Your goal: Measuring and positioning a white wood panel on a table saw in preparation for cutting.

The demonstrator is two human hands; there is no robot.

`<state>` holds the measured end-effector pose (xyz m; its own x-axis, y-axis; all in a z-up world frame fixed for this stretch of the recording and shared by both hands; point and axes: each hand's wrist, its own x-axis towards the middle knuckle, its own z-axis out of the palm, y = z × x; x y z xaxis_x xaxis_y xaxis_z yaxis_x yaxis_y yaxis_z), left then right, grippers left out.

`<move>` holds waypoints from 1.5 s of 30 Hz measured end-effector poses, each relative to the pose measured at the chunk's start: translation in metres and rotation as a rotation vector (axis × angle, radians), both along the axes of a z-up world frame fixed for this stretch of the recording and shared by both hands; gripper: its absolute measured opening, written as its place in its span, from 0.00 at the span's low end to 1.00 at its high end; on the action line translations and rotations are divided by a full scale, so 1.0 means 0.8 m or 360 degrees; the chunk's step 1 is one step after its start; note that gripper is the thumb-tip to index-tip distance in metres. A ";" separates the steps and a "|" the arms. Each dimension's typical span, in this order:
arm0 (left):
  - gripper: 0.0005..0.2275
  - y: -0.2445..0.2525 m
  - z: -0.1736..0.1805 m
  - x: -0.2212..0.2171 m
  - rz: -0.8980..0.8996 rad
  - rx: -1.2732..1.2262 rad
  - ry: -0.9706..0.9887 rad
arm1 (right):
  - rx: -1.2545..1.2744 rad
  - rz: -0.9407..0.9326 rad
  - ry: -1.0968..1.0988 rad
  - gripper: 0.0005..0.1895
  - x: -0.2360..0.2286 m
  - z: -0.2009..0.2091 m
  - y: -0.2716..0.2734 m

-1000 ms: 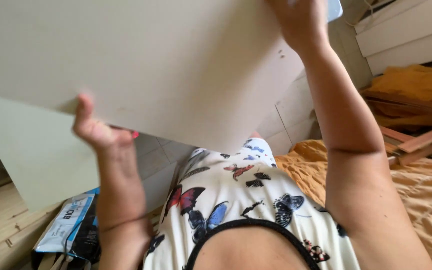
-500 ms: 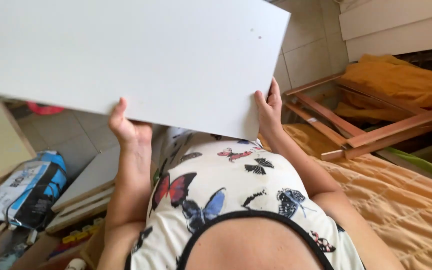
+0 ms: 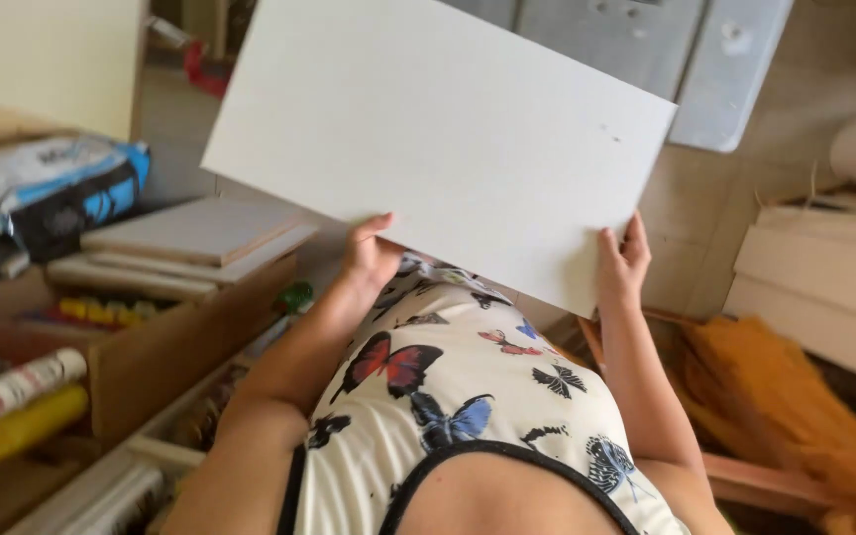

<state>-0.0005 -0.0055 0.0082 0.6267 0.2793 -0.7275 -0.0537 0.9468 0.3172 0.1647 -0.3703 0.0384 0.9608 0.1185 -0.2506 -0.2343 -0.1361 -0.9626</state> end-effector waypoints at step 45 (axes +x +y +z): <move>0.28 0.090 -0.020 0.098 0.0141 0.0037 -0.0157 | -0.1693 0.1639 -0.1256 0.68 0.074 0.016 0.265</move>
